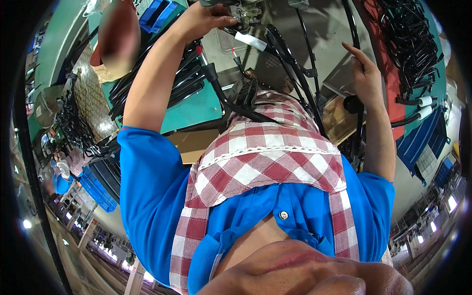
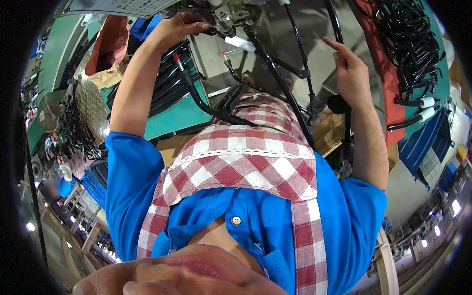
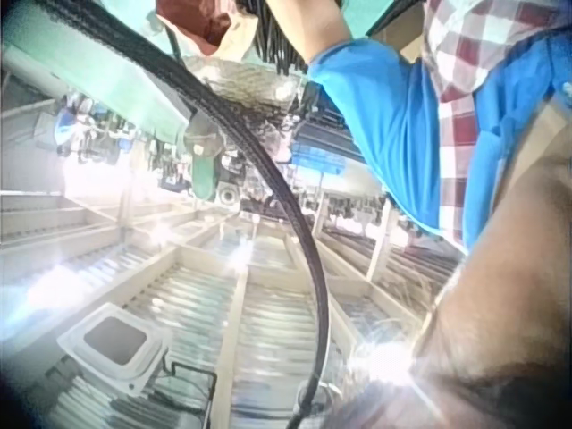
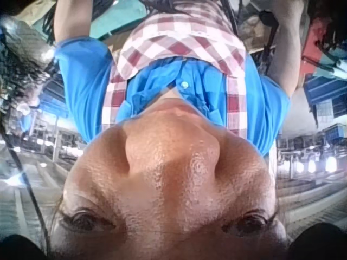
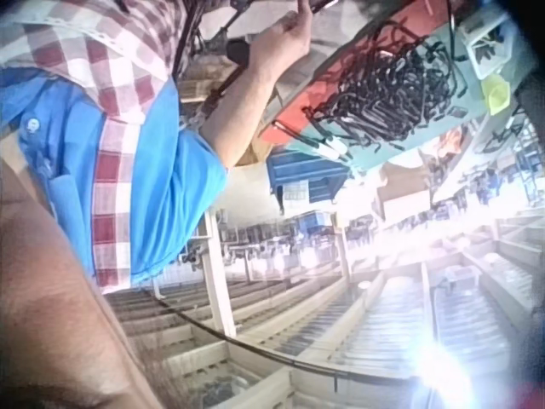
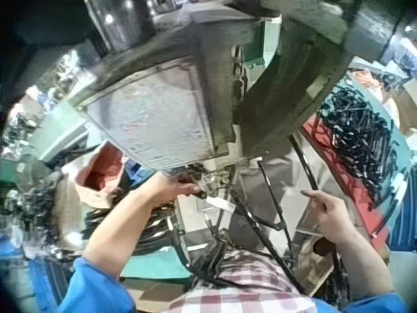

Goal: The person assembles a black metal frame by inserting white foam sleeves onto the frame's legs and connecting various metal rods. The person handles the frame and rods by hand, repeatedly adjusting and fitting components together.

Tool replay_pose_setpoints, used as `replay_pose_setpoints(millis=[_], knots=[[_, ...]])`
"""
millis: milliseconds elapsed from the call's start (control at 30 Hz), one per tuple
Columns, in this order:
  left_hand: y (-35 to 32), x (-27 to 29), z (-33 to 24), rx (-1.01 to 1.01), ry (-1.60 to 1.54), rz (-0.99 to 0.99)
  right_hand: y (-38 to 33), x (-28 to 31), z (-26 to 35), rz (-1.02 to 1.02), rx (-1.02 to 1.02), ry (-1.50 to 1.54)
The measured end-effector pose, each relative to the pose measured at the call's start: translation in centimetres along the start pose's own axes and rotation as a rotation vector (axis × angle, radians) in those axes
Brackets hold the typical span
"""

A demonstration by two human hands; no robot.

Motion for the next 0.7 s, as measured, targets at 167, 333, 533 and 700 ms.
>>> replay_pose_setpoints(millis=[167, 333, 533, 700], knots=[[1.7, -0.6, -1.5, -0.083, -0.118, 0.11, -1.0, 1.3, -0.6, -0.005, -0.044, 0.004], [0.7, -0.6, -4.0, -0.253, 0.494, 0.043, -1.9, 1.3, -1.6, -0.011, -0.101, -0.041], [-0.3, -0.8, -3.5, 0.092, 0.428, 0.135, -2.1, -0.4, -1.9, -0.065, -0.006, -0.02], [0.5, -2.0, 0.0, -0.086, 0.175, 0.206, -2.2, -0.6, -1.3, -0.028, -0.078, -0.034]])
Point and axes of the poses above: each hand's wrist, its own y-axis towards the middle knuckle, its own x-axis out of the back of the hand, z = x × y, the point moved 2 cm from there along y, towards the middle knuckle
